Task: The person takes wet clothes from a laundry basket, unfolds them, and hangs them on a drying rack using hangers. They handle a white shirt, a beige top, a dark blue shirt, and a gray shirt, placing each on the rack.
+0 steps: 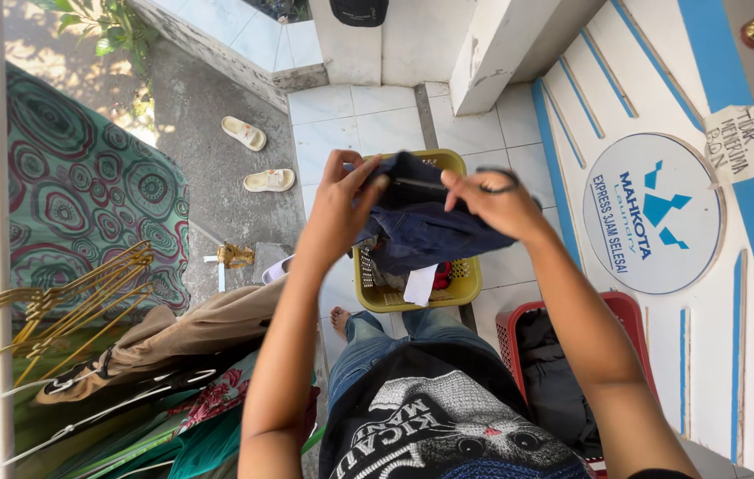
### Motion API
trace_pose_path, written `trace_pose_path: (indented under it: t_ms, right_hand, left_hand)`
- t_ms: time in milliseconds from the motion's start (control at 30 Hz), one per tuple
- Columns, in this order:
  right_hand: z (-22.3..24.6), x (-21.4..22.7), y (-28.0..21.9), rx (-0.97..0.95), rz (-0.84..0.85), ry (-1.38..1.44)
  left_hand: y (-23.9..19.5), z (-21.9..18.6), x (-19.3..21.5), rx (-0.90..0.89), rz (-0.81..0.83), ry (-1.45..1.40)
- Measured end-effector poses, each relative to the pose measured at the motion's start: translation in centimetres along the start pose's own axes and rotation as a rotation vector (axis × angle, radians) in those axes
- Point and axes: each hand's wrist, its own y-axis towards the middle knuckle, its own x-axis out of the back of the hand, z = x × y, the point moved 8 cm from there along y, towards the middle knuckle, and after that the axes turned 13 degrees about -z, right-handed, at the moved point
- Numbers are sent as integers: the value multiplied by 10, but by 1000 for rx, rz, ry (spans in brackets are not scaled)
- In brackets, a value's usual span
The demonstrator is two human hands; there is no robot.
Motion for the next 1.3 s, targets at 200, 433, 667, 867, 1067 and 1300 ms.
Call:
trace_pose_path:
  t_ms: [200,433,667,867,1067,1300]
  right_hand:
    - [42,25,15,248,-112,-99]
    - [131,14,9,845,-241,-30]
    - [125,-28,31,720,-8,-99]
    - [155,-73,62,1050,-264,-236]
    - [203,-109,100,1064,-399,-77]
    - [198,-229,120,1065,-278,-275]
  left_hand:
    - [2,-27,32,-357,-120,291]
    - [-6,10,55,-108,-318,366]
    - [-30,13,156,-109,-501,396]
    - [-39,32,226,-16,-702,136]
    - [-106,54,305,62,-890,489]
    - [-197,83,349,380,-1018,712]
